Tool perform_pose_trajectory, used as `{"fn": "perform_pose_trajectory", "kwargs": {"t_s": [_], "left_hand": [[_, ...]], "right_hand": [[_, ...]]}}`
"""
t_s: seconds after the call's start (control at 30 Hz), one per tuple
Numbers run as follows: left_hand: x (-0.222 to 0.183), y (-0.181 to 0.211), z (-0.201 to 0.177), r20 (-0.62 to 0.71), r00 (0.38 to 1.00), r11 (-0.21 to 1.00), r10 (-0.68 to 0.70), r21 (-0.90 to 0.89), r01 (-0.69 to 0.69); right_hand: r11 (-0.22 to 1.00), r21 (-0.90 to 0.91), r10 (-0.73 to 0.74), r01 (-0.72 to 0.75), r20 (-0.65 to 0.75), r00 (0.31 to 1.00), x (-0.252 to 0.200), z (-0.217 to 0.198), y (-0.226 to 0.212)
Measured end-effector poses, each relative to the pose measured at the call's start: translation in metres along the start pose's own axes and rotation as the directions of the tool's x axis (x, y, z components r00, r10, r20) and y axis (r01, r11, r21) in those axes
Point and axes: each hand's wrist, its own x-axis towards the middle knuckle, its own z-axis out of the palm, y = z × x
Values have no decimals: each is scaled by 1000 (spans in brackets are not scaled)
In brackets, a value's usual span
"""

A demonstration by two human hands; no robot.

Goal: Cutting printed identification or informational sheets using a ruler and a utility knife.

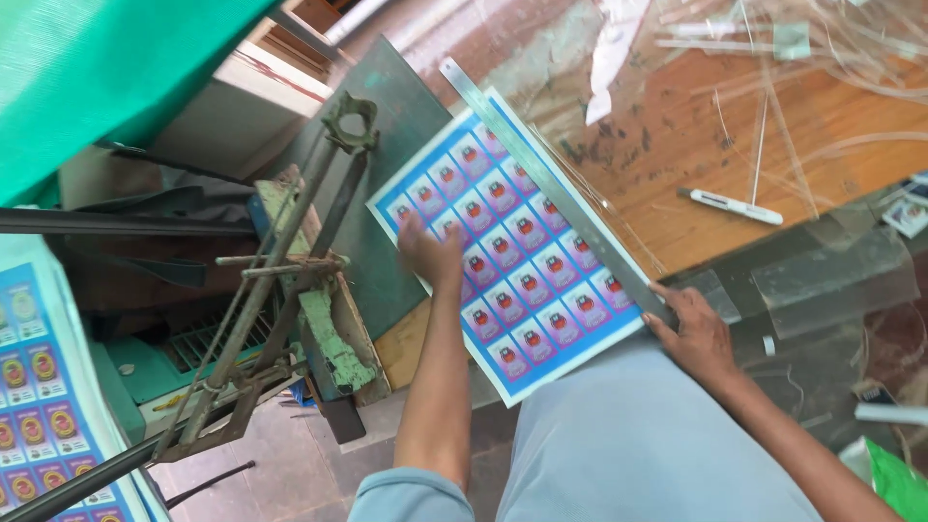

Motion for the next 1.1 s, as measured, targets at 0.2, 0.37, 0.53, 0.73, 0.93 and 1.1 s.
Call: {"fn": "perform_pose_trajectory", "kwargs": {"t_s": [0.2,0.37,0.53,0.73,0.93,1.1], "left_hand": [[4,92,29,359,798,862,484,-39,-505],[17,131,40,583,691,819,427,75,-569],[21,136,42,633,662,802,401,108,-588],[26,143,45,702,635,797,323,159,-583],[26,142,49,706,638,781,309,195,-594],[27,143,50,710,642,783,289,210,-585]], "right_hand": [[966,-258,-39,33,-18,999,-14,-13,-10],[950,-306,-82,68,-33,996,-19,-7,3],[966,-196,-205,172,-166,964,-24,-2,18],[973,-158,-191,166,-159,969,-24,1,25],[968,-172,-211,183,-167,963,-25,2,29],[972,-181,-176,151,-134,975,-25,4,31]]}}
